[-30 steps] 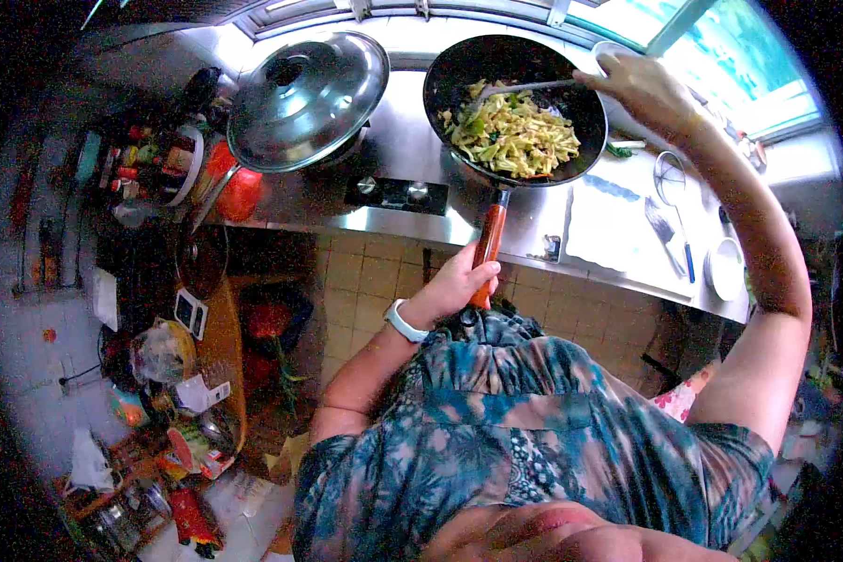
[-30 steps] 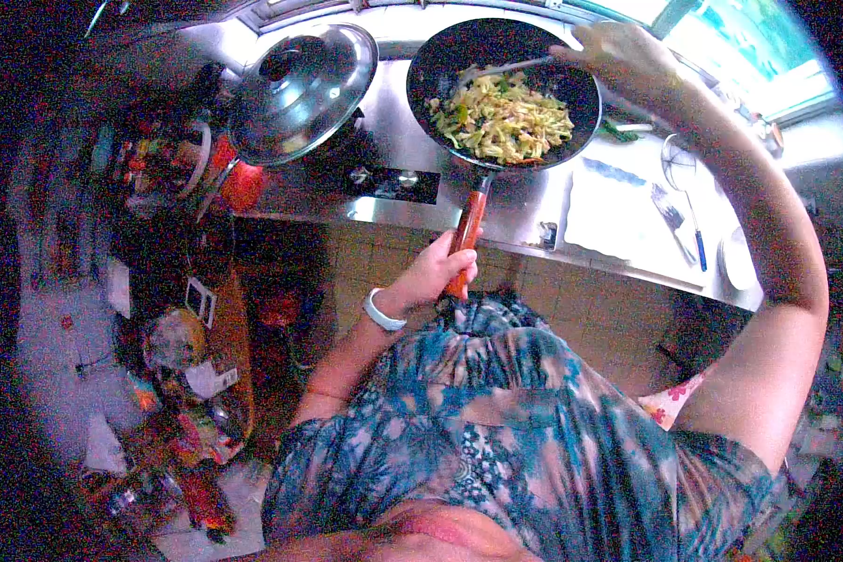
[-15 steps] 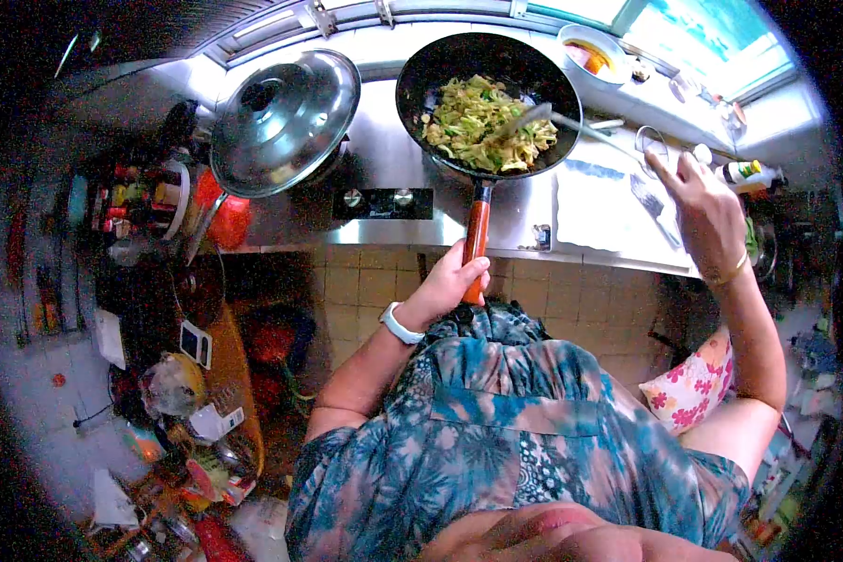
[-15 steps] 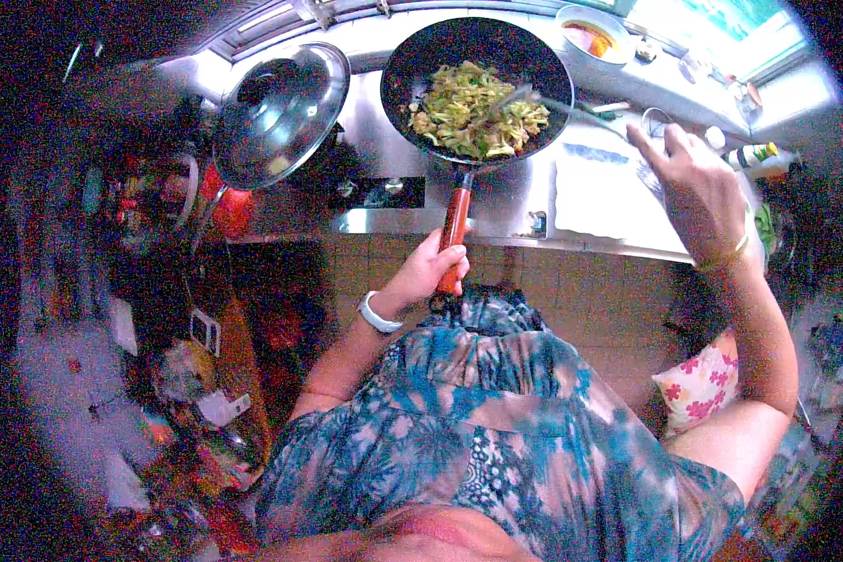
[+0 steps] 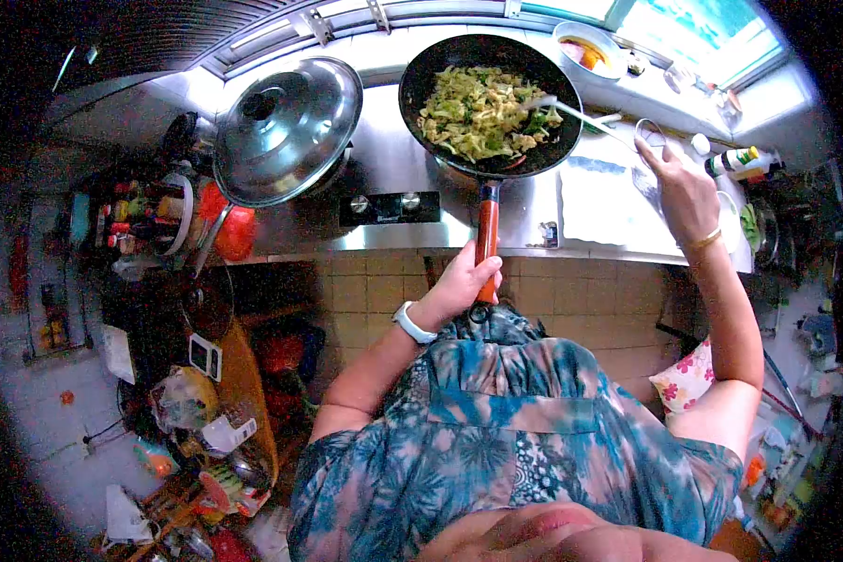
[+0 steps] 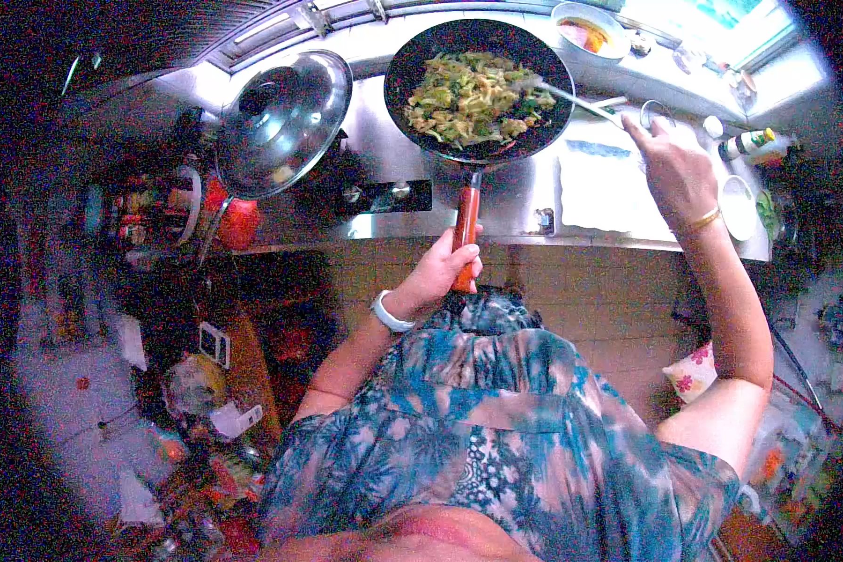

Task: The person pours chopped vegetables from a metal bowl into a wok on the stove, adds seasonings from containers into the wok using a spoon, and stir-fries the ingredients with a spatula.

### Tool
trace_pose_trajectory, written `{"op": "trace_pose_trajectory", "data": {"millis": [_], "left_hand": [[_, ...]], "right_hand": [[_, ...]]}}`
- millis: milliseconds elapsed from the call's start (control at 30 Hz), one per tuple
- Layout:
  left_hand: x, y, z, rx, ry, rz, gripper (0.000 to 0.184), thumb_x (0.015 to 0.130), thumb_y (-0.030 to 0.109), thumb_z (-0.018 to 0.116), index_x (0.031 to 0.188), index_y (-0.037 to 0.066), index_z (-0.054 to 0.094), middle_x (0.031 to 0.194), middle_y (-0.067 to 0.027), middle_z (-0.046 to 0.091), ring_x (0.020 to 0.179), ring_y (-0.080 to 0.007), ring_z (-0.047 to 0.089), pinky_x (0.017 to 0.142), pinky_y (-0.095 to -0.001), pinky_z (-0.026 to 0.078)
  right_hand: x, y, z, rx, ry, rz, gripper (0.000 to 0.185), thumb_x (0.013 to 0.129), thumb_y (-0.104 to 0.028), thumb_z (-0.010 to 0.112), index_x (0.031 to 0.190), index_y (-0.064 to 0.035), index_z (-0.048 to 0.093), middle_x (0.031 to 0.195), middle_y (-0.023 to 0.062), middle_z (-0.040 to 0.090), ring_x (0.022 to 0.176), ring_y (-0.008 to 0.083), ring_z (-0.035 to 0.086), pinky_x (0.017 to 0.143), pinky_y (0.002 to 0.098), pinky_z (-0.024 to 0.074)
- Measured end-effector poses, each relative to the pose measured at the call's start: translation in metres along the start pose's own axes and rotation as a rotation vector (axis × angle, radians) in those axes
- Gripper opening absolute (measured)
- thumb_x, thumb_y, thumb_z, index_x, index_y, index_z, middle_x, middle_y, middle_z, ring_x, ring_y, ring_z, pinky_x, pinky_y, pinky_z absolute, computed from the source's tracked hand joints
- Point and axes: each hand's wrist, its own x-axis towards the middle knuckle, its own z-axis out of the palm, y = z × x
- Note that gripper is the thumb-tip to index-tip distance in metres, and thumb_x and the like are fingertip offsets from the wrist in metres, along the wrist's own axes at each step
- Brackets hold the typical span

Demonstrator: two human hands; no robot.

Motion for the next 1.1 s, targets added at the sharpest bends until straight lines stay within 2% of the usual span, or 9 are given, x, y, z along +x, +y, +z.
{"op": "trace_pose_trajectory", "data": {"millis": [100,233,333,367,500,700,800,933,1100], "left_hand": [[0.0,-0.005,0.001,-0.005,-0.011,0.009,0.04,0.097,0.022,0.047,0.132,0.006,0.035,0.078,-0.004,0.054,0.064,-0.0122,0.057,0.057,-0.0279,0.052],[-0.004,0.001,-0.004,0.011,-0.011,0.003,0.04,0.098,0.023,0.047,0.132,0.006,0.035,0.079,-0.0046,0.055,0.065,-0.0126,0.057,0.059,-0.0294,0.053],[-0.003,-0.005,-0.007,0.01,-0.041,-0.005,0.04,0.098,0.023,0.046,0.133,0.006,0.034,0.079,-0.005,0.055,0.065,-0.0134,0.057,0.06,-0.0305,0.054],[-0.002,-0.008,-0.008,-0.012,-0.056,0.01,0.04,0.099,0.024,0.046,0.133,0.007,0.033,0.079,-0.0052,0.055,0.065,-0.0139,0.058,0.06,-0.0309,0.054],[-0.003,-0.003,-0.008,-0.022,-0.107,-0.007,0.041,0.1,0.022,0.043,0.135,0.007,0.031,0.08,-0.0072,0.056,0.064,-0.0158,0.058,0.061,-0.0323,0.054],[0.0,-0.006,-0.013,-0.045,-0.155,-0.025,0.042,0.1,0.021,0.043,0.136,0.005,0.029,0.082,-0.009,0.056,0.067,-0.0171,0.059,0.062,-0.0318,0.054],[0.002,-0.009,-0.012,-0.071,-0.16,-0.01,0.043,0.099,0.021,0.043,0.136,0.004,0.028,0.083,-0.0095,0.057,0.068,-0.0179,0.06,0.062,-0.0317,0.053],[0.003,-0.006,-0.012,-0.029,-0.178,-0.021,0.044,0.099,0.022,0.043,0.136,0.004,0.027,0.083,-0.0097,0.057,0.068,-0.0186,0.06,0.063,-0.0326,0.054],[0.004,-0.008,-0.011,-0.009,-0.179,-0.064,0.044,0.099,0.024,0.044,0.135,0.004,0.027,0.083,-0.01,0.057,0.069,-0.0194,0.061,0.064,-0.0334,0.054]], "right_hand": [[0.02,-0.015,0.004,0.013,0.147,-0.003,0.046,0.084,-0.003,0.049,0.128,-0.0183,0.053,0.085,0.0078,0.059,0.066,0.0232,0.065,0.053,0.0333,0.0543],[0.023,-0.052,0.03,-0.091,-0.089,-0.015,0.05,0.083,-0.007,0.051,0.132,-0.0183,0.048,0.093,0.0082,0.061,0.064,0.0214,0.066,0.046,0.0331,0.053],[0.001,-0.04,0.029,0.005,-0.047,-0.057,0.051,0.084,-0.007,0.049,0.133,-0.0204,0.047,0.097,0.0105,0.063,0.065,0.0231,0.066,0.047,0.0343,0.0533],[-0.001,-0.029,0.011,0.066,-0.168,0.039,0.043,0.085,-0.008,0.048,0.126,-0.0197,0.055,0.092,0.0132,0.066,0.069,0.0259,0.067,0.054,0.0365,0.0542],[0.024,-0.007,-0.031,0.103,-0.108,0.172,0.027,0.086,-0.007,0.046,0.103,-0.0105,0.067,0.089,0.0168,0.067,0.081,0.0308,0.067,0.069,0.0429,0.0531],[0.083,0.014,0.061,0.147,-0.15,0.332,0.025,0.087,-0.018,0.049,0.092,-0.0015,0.068,0.088,0.0219,0.066,0.083,0.0353,0.065,0.076,0.0445,0.0501],[0.098,0.002,0.1,0.438,-0.429,0.266,0.028,0.087,-0.027,0.057,0.089,-0.0012,0.068,0.08,0.0213,0.066,0.078,0.0362,0.065,0.074,0.0435,0.0492],[0.086,-0.044,0.051,0.474,-0.27,0.361,0.023,0.088,-0.024,0.056,0.096,-0.0077,0.07,0.089,0.0184,0.066,0.083,0.0342,0.065,0.076,0.0426,0.0494],[0.058,-0.066,-0.001,0.437,-0.25,0.344,0.02,0.089,-0.021,0.052,0.093,-0.0083,0.067,0.083,0.0148,0.067,0.081,0.0323,0.066,0.07,0.0423,0.0507]]}}
